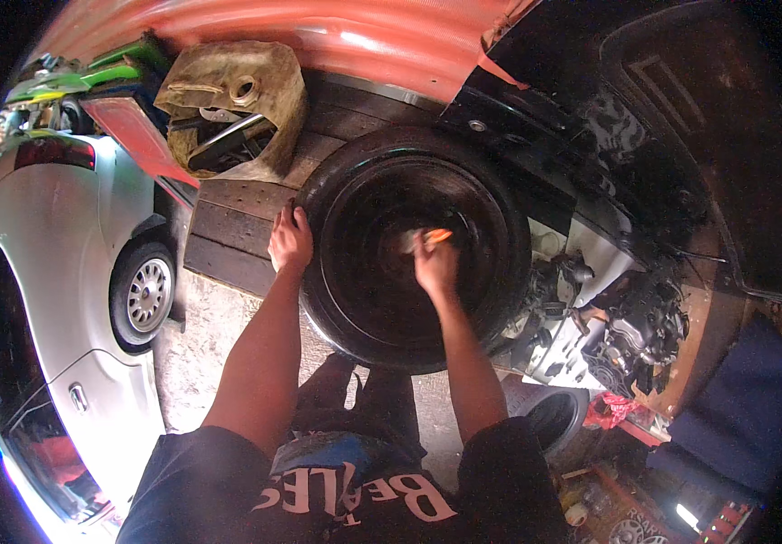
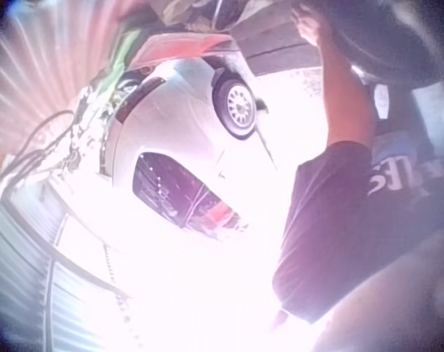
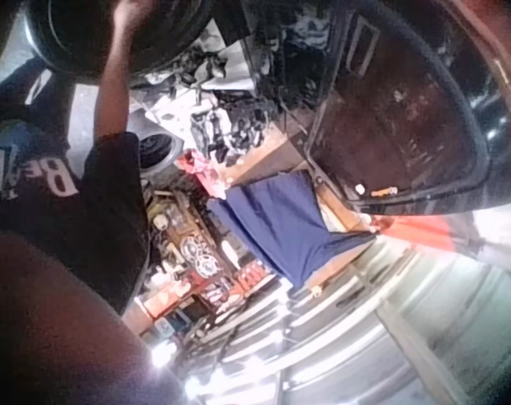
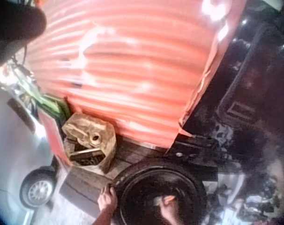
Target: The person paints a car wheel rim black using a small brush. They repeatedly dip the brush into a container and apply paint to the rim's inner and outer surfaces while rotating the rim by hand.
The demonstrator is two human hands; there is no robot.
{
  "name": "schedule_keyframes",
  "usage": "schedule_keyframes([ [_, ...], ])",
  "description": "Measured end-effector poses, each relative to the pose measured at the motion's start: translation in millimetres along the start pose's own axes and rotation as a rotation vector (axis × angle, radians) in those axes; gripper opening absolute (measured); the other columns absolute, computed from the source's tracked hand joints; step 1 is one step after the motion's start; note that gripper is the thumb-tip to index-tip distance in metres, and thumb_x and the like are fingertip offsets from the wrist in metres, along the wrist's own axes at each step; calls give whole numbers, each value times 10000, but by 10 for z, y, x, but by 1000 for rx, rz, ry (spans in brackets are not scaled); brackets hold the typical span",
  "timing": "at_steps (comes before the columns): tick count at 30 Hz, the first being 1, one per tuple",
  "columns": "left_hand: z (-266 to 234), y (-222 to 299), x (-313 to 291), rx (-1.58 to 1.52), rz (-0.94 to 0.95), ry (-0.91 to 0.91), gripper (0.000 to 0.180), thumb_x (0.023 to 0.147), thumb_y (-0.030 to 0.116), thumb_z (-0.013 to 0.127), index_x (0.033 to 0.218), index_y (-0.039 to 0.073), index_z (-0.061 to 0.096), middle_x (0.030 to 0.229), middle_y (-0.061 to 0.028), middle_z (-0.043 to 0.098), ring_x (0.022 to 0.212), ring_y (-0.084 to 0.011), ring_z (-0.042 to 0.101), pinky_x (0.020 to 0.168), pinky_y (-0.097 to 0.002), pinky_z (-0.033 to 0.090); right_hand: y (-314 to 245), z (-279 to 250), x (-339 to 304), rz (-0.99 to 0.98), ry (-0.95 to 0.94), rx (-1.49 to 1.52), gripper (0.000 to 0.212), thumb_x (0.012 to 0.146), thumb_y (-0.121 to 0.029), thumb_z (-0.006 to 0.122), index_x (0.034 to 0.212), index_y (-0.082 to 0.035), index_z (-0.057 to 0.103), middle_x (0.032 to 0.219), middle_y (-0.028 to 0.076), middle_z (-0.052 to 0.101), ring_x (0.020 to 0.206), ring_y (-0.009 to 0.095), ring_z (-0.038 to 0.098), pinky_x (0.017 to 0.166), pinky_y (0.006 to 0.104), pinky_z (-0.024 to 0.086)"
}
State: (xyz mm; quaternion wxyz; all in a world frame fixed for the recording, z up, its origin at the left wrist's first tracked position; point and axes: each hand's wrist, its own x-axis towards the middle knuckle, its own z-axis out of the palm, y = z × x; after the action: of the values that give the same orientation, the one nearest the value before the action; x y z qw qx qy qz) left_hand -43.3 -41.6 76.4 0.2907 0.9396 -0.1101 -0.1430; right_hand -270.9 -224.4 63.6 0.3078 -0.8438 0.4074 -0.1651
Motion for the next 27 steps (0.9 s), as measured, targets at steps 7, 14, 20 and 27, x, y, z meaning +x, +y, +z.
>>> schedule_keyframes([
  [7, -10, -14, -18, 7, -7, 11, 519, 1061, 442, 385, 1455, 147, 549, 1389, -167, 610, 1238, -408, 600, 1032, -507, 486, -337, -80, 255, -345, 45, -92, 173, 979, -184, 645, 1051, -48, 724, 1021, 190, 738, 955, 369, 715, 851, 447, 569],
  [14, -30, -52, -26, -14, 24, 40, 527, 1062, 442, 384, 1449, 125, 552, 1392, -179, 605, 1249, -402, 596, 1033, -504, 487, -593, -50, -399, -359, -366, 133, 194, 950, -154, 680, 1131, -84, 688, 1055, 157, 731, 960, 380, 708, 830, 453, 573],
  [20, 8, 18, -22, -10, 21, 31, 527, 1055, 439, 392, 1442, 121, 557, 1373, -178, 618, 1235, -407, 604, 1027, -506, 492, -20, -554, 184, -532, -203, -253, 325, 941, -134, 699, 1265, -115, 671, 1227, 148, 694, 1080, 358, 680, 898, 432, 568],
  [27, 8, -69, 0, -10, 13, 67, 520, 1047, 442, 406, 1427, 129, 570, 1352, -178, 625, 1209, -415, 615, 1007, -512, 502, 53, -859, -255, -414, -526, -285, 270, 932, -154, 716, 1200, -119, 714, 1131, 147, 727, 1014, 353, 703, 858, 426, 581],
])
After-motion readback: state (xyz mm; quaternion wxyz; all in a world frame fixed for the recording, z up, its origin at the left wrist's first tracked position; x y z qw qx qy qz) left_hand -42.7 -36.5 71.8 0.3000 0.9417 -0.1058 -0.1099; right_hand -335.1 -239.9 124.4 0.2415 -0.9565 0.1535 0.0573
